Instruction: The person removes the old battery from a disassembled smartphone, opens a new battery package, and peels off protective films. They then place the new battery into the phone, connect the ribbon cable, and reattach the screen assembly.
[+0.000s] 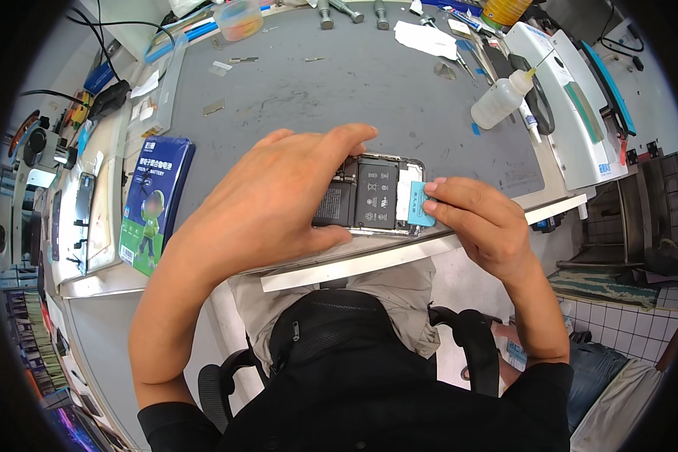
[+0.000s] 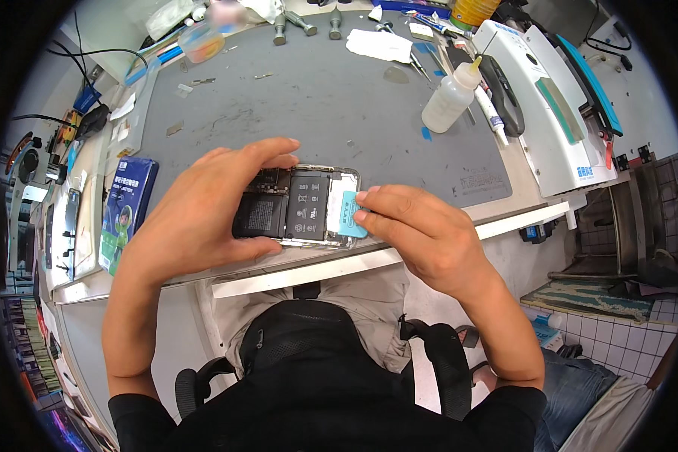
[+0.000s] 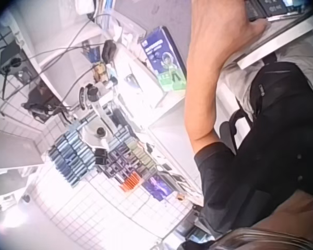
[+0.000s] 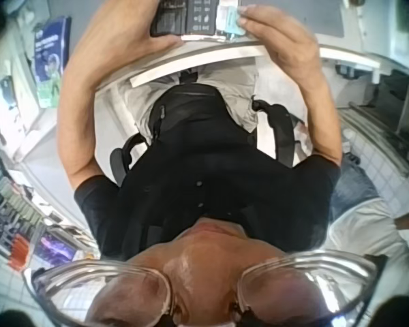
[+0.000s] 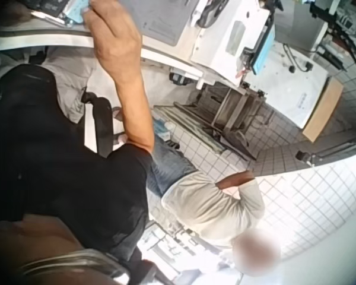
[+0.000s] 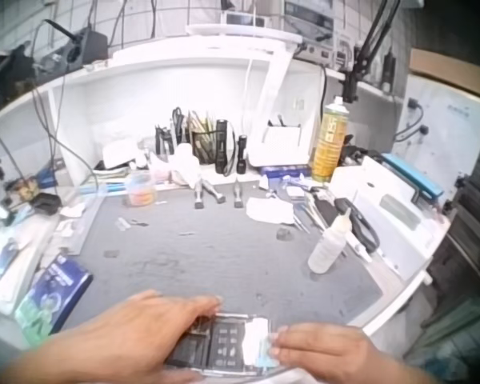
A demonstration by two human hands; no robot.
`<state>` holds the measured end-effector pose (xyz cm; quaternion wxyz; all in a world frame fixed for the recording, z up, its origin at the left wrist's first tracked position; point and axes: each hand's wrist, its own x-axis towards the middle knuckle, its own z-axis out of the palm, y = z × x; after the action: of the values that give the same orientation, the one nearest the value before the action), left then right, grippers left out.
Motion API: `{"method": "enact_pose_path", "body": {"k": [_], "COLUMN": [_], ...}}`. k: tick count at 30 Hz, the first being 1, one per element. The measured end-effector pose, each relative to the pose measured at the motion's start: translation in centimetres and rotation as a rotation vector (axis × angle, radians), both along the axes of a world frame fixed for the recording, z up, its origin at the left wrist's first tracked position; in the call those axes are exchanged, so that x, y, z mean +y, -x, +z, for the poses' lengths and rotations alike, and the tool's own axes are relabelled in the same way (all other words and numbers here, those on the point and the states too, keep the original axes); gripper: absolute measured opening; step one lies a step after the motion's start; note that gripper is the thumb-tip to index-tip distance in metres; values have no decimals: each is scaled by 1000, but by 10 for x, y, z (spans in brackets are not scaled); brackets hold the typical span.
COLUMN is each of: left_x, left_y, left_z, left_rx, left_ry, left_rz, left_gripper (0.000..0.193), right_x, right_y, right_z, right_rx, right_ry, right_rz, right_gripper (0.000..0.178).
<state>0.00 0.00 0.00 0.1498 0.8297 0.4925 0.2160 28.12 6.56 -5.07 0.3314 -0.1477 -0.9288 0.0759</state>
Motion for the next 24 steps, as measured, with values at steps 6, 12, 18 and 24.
{"method": "enact_pose_path", "body": {"k": [6,12,18,24], "left_x": [0,-1,-4,-10], "left_y": [-2,-1,3,12], "left_z": [0,-1,2,-4], "left_rx": [-9,-11,29,55], "left_ry": [-4,-13,-17,-57], "left_rz": [-2,1,8,43], "left_gripper": [82,81,79,80], "right_x": [0,0,-1,3], "right_y": [-1,-1,3,2], "right_z": [1,3,12,22], "right_rx": [-4,-27,-111,-71], "right_ry": [1,-22,-127,-244], "right_rz": [6,-1,-28,30], "right_gripper": [27,27,25,28]}}
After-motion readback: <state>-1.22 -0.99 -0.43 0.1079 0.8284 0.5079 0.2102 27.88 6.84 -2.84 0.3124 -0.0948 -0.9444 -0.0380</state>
